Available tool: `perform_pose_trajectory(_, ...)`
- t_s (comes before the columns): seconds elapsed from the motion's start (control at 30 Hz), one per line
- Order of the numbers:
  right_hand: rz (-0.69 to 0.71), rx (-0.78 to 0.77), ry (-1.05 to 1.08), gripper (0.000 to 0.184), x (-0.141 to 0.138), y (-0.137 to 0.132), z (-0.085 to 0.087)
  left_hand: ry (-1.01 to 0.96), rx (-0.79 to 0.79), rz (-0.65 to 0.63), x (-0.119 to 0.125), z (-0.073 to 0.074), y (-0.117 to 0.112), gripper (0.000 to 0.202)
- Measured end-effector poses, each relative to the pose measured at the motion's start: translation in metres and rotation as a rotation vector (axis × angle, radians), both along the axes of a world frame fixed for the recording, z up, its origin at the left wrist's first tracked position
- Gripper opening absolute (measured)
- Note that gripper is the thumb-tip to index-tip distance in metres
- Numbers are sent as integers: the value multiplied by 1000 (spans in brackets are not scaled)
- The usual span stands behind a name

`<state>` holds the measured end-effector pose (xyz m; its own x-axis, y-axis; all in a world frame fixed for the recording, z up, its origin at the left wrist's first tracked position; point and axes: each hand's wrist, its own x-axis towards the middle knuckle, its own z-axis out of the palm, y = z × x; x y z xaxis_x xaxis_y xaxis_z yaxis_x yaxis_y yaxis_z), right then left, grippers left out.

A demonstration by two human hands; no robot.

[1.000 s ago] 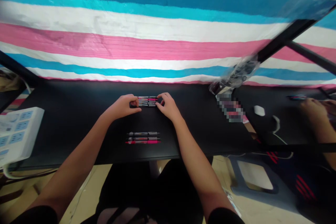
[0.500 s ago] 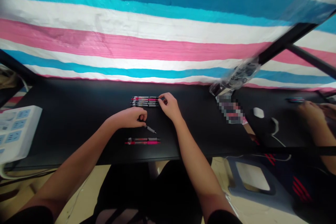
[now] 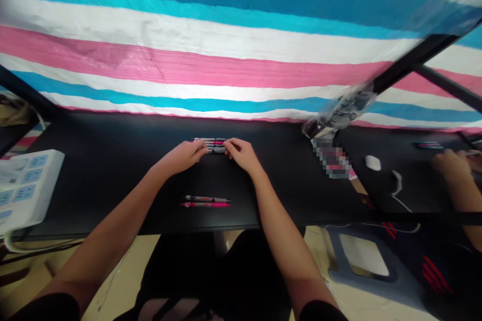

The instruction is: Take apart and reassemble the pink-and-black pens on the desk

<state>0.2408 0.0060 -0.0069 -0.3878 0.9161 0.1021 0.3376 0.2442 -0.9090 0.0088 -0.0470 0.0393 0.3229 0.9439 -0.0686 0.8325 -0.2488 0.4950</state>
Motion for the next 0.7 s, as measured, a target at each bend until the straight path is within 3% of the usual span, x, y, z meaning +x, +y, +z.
perform_pose_trajectory(0.1,104,-121,37,52,-4,-5,4,0,41,34,-4,2,1,29)
perform_pose_trajectory(0.2,115,-168,52,51,-8,-7,8,-1,25,-1,-5,0,1,29)
perform_pose_trajectory(0.43,133,-169,189,35,-9,-6,5,-69,9,-48,-8,-4,3,37)
perform_pose_trajectory(0.57,164,-191,262,40,-9,-5,3,-54,61,-63,-11,-7,5,33)
perform_pose_trajectory(0.7,131,-198,170,37,-8,-3,2,-44,91,-38,-11,-10,5,27)
